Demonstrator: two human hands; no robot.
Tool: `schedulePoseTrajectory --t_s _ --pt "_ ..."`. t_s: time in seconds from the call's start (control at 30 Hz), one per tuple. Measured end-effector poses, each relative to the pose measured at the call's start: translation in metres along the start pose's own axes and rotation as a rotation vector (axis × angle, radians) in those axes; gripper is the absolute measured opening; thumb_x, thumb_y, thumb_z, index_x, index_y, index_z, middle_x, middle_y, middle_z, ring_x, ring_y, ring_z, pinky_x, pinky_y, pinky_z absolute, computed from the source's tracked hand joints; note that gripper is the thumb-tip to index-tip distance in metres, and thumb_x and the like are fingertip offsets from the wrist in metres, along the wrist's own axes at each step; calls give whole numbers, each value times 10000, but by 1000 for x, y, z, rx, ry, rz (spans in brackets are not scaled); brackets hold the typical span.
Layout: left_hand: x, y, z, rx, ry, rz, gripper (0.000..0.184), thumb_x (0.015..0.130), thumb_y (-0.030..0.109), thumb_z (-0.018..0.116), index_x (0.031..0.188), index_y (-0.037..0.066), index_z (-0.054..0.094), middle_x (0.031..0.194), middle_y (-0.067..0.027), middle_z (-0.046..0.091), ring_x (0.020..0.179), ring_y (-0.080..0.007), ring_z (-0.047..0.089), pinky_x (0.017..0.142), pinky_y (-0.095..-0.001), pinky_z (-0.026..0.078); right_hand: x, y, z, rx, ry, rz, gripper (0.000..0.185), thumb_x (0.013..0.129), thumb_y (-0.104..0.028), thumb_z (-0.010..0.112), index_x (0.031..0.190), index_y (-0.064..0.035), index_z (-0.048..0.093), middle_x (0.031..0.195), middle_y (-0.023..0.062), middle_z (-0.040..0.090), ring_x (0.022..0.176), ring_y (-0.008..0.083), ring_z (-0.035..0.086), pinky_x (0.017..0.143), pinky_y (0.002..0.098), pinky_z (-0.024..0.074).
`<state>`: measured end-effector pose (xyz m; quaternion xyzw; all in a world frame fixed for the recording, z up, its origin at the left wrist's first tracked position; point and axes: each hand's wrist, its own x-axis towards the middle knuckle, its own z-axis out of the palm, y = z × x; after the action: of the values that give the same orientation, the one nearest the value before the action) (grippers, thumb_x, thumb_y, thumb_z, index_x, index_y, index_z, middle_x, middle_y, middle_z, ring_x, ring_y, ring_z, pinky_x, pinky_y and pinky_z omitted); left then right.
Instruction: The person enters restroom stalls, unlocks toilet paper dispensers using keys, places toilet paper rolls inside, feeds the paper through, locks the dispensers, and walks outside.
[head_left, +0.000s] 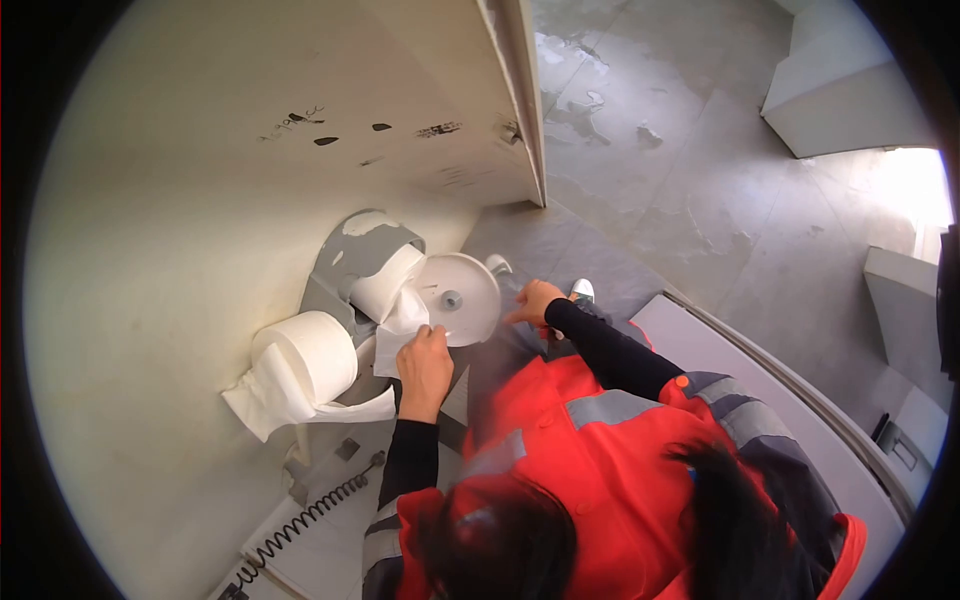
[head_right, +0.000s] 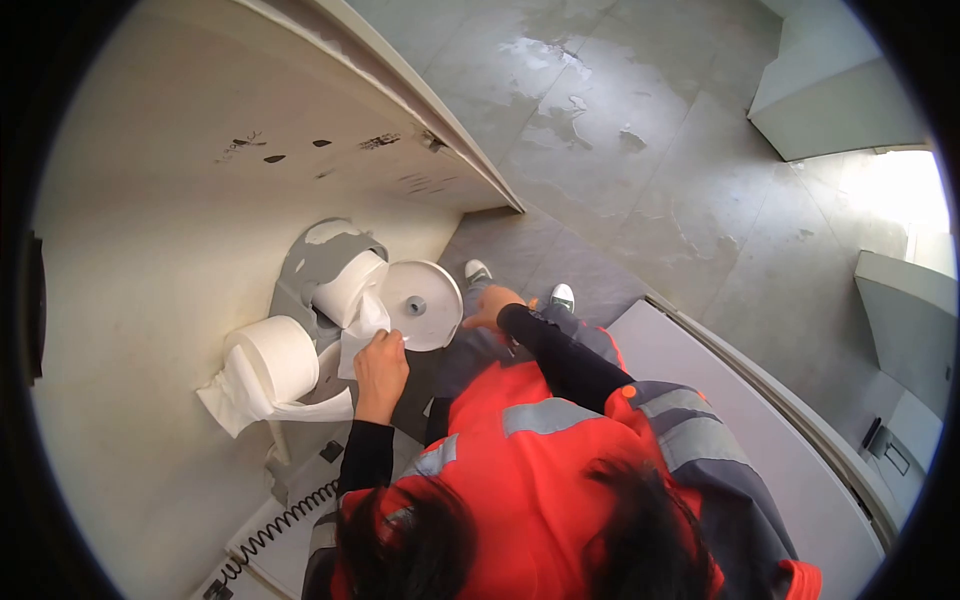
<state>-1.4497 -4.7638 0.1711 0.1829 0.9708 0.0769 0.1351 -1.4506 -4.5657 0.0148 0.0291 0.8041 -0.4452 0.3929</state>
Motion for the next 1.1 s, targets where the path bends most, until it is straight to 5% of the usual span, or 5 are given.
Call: schedulePoseTrajectory --t_s 0.1,0.17,0.7,0.9,1.1 --pt "13 -10 9 17 88 -69 18 734 43 530 732 25 527 721 -125 517 628 -325 553 557 -416 440 22 12 33 230 215 -45 361 660 -319 689 853 -15 660 560 95 585 454 161 565 450 307 448" --pt "19 -20 25 6 72 -89 36 745 62 543 747 30 525 735 -125 517 661 -332 550 573 -423 433 23 4 35 599 -17 23 300 678 -250 682 863 -16 659 579 67 591 425 118 519 417 279 425" --pt "43 -32 38 46 110 8 65 727 31 502 723 18 566 749 -136 508 710 -322 537 634 -411 426 -26 -63 -18 530 -99 16 208 743 -220 636 767 -13 641 500 27 527 366 80 427 348 244 334" --pt "46 -33 16 25 54 74 114 675 -27 501 758 -5 575 822 -145 494 834 -291 496 714 -382 416 -11 -43 -17 976 -447 -54 254 737 -210 633 908 -23 628 475 -17 459 389 62 426 372 225 337" --pt "46 -41 30 -201 72 -81 134 721 -26 505 850 5 522 812 -156 535 806 -328 511 703 -414 413 34 -39 29 866 -116 -61 261 707 -164 622 941 -48 627 621 32 587 394 66 444 343 231 376"
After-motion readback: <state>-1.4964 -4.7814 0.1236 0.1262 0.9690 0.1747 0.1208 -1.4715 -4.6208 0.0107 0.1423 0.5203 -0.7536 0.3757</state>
